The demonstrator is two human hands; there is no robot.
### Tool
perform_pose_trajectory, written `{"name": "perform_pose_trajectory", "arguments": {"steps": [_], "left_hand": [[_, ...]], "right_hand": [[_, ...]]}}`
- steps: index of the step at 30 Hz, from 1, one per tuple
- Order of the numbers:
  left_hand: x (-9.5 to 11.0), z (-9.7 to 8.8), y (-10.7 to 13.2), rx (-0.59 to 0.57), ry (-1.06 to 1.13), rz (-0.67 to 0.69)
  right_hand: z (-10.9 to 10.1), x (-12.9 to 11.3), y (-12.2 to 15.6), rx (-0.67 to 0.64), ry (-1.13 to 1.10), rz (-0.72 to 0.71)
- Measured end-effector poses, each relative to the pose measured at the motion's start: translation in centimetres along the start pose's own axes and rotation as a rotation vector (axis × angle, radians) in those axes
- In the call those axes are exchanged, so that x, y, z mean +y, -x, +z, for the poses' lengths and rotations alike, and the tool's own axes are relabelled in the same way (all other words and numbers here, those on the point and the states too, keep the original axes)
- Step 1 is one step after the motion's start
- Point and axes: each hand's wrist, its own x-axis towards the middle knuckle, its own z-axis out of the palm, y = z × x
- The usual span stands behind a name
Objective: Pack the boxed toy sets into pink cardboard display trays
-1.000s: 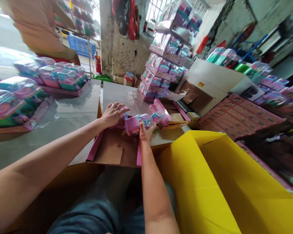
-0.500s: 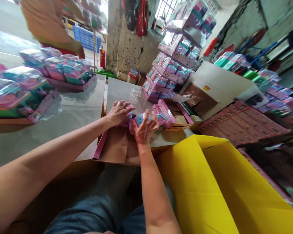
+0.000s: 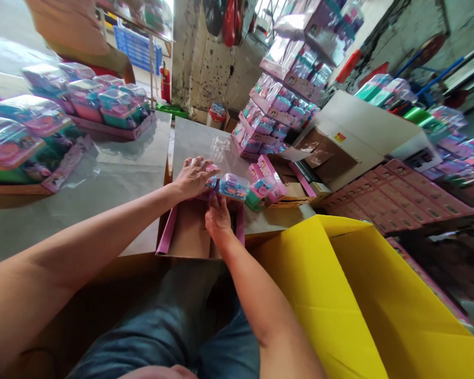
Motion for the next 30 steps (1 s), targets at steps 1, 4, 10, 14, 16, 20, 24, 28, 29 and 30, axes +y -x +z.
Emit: {"name": "perform_pose_trajectory", "arguments": {"steps": [1,4,10,14,16,20,24,28,29,30], "left_hand": [[0.1,-0.1,0.0,-0.006,-0.001,0.001],[0.4,-0.2,-0.2,-0.023,-0.009,-0.012],[0.6,0.2,-0.8,-0.034,0.000,-0.091],[0.5,0.5,-0.8,-0.039,0.040,-0.097],[0.7,0.5,-0.3,-0.025,0.050,-0.093],[1.5,0.4,1.3,0.128,0.073,-0.075],[1.8,-0.2,0.8,0.176,0.050,-0.036],[1.0,-1.2,-2.3,0.036,-0.034,0.048],[0.9,-1.4,-3.0,-0.018,-0.049,0.070],[0.8,-1.6,-3.7,-0.071,-0.056,0.081]], "right_hand": [[0.2,0.1,-0.2,0.001,-0.001,0.002],[0.7,0.4,-0.9,-0.003,-0.007,0.007],[0.8,1.9,-1.7,0.012,-0.072,-0.008],[0.2,2.3,0.4,0.199,-0.157,-0.017],[-0.1,2.4,2.0,0.212,-0.209,0.080],[-0.5,3.0,4.3,0.141,-0.308,0.263],[-1.0,3.3,3.7,0.185,-0.247,0.212],[-0.9,2.3,1.7,0.049,-0.088,0.158],[-0.7,2.0,1.3,0.006,-0.064,0.151],[-0.4,1.8,1.1,-0.026,-0.050,0.142]]}}
